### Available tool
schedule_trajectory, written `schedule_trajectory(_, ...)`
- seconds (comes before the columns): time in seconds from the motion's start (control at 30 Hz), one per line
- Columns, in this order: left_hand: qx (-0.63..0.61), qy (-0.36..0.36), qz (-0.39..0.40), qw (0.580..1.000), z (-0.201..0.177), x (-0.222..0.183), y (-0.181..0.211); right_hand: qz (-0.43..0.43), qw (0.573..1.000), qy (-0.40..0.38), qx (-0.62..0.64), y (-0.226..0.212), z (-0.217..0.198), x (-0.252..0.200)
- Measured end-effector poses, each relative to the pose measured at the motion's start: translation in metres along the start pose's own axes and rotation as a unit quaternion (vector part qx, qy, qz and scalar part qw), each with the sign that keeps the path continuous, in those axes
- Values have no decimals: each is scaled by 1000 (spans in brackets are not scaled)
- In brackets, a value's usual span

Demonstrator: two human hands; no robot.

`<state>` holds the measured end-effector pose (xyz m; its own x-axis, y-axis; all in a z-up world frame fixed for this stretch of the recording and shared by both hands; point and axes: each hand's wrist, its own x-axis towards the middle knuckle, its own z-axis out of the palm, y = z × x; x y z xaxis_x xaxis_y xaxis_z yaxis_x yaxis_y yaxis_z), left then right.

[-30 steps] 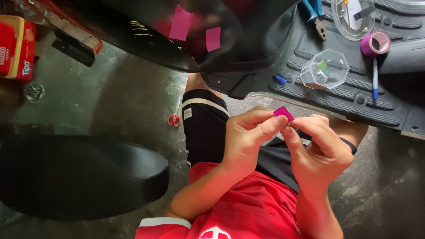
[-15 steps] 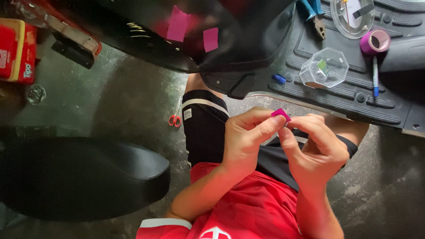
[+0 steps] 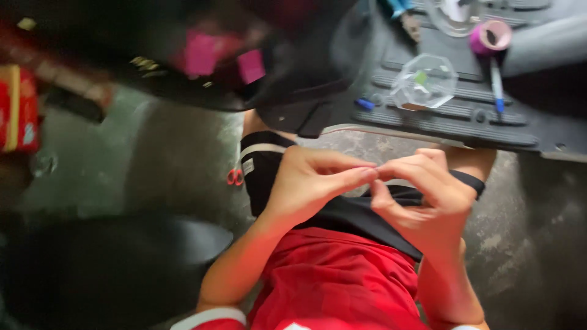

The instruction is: Cutting pieces of purple tape, sticking them to a motorcycle body, and marking them with a pen.

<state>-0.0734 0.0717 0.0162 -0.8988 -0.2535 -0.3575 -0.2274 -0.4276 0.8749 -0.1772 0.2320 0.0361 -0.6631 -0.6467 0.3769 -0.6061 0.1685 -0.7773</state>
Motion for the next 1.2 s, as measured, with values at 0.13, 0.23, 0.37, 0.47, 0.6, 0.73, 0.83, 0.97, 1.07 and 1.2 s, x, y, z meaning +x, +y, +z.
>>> schedule_trajectory(0.13,67,20,38,997,8,8,-14,-24,999,-17,-22,11,-10,-1)
schedule_trajectory(0.23,22,15,40,999,13,19,-41,-18,999,-21,-35,28,-13,-11)
schedule_trajectory(0.37,24,12,-18,999,23,35,-59,-1,998,-33,-51,52,-25,-22)
schedule_trajectory(0.47,52,-9,-53,997,31,44,-72,19,997,-42,-59,68,-39,-28)
schedule_trajectory(0.6,8,11,-79,997,39,65,-92,110,990,-30,-77,134,-70,-26)
schedule_trajectory(0.73,-21,85,-24,996,34,93,-147,139,958,92,-234,284,-86,-10)
schedule_trajectory(0.83,-13,117,-9,993,32,111,-176,157,943,74,-283,334,-80,4)
schedule_trajectory(0.97,59,160,31,985,29,114,-197,159,935,48,-313,359,-74,-3)
schedule_trajectory(1.07,29,189,38,981,25,115,-193,139,939,35,-312,359,-73,-2)
schedule_trajectory(1.2,-1,193,-44,980,26,110,-178,126,950,-1,-285,336,-84,-7)
